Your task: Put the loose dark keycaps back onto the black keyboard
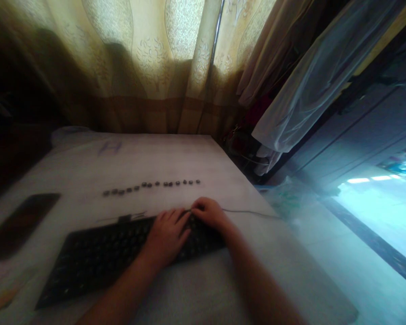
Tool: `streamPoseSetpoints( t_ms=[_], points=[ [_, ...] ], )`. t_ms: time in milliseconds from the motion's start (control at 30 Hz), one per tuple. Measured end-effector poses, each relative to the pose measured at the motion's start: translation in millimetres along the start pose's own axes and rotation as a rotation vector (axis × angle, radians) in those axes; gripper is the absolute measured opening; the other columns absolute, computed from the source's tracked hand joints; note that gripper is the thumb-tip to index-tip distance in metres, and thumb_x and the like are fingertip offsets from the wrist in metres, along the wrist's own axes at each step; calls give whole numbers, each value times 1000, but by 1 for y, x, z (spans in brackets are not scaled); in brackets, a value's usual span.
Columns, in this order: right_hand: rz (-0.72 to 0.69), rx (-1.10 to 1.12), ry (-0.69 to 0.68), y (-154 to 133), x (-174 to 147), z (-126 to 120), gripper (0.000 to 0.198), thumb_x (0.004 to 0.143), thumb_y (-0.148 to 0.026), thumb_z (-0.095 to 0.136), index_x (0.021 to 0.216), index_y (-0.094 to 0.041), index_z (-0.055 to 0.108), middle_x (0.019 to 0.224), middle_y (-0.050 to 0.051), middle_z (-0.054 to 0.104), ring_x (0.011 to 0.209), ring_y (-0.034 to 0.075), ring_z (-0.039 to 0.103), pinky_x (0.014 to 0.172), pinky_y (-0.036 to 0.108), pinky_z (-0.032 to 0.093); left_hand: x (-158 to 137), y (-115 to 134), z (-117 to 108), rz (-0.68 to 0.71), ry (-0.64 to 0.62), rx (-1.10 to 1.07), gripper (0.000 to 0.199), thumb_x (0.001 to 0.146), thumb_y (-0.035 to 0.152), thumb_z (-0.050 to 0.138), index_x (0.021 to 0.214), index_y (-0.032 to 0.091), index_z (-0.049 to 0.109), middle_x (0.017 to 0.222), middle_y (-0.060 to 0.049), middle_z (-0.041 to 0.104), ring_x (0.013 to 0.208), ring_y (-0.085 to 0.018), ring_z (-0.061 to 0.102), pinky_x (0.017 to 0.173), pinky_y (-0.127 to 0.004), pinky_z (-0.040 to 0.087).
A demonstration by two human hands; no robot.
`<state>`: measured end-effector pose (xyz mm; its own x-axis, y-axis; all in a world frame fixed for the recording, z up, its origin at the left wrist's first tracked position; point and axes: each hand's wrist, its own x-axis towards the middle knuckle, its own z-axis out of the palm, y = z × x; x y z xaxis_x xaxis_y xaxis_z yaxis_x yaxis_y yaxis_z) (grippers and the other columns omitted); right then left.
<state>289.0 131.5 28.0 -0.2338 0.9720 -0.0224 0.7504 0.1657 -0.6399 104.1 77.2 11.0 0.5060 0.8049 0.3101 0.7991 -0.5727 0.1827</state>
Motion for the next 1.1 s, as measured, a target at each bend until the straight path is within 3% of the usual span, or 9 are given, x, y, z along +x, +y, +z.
streamPoseSetpoints(
  t_ms=[1100],
  points=[
    [-56, -11, 10, 4, -1, 1, 5, 79, -17, 68, 79, -20, 72, 86, 4, 72, 84, 18, 64, 80, 30, 47, -2, -2, 2, 16, 37, -21, 41, 90, 31, 52, 130, 23, 56, 130, -8, 63, 117, -26, 57, 101, -47, 44]
  ],
)
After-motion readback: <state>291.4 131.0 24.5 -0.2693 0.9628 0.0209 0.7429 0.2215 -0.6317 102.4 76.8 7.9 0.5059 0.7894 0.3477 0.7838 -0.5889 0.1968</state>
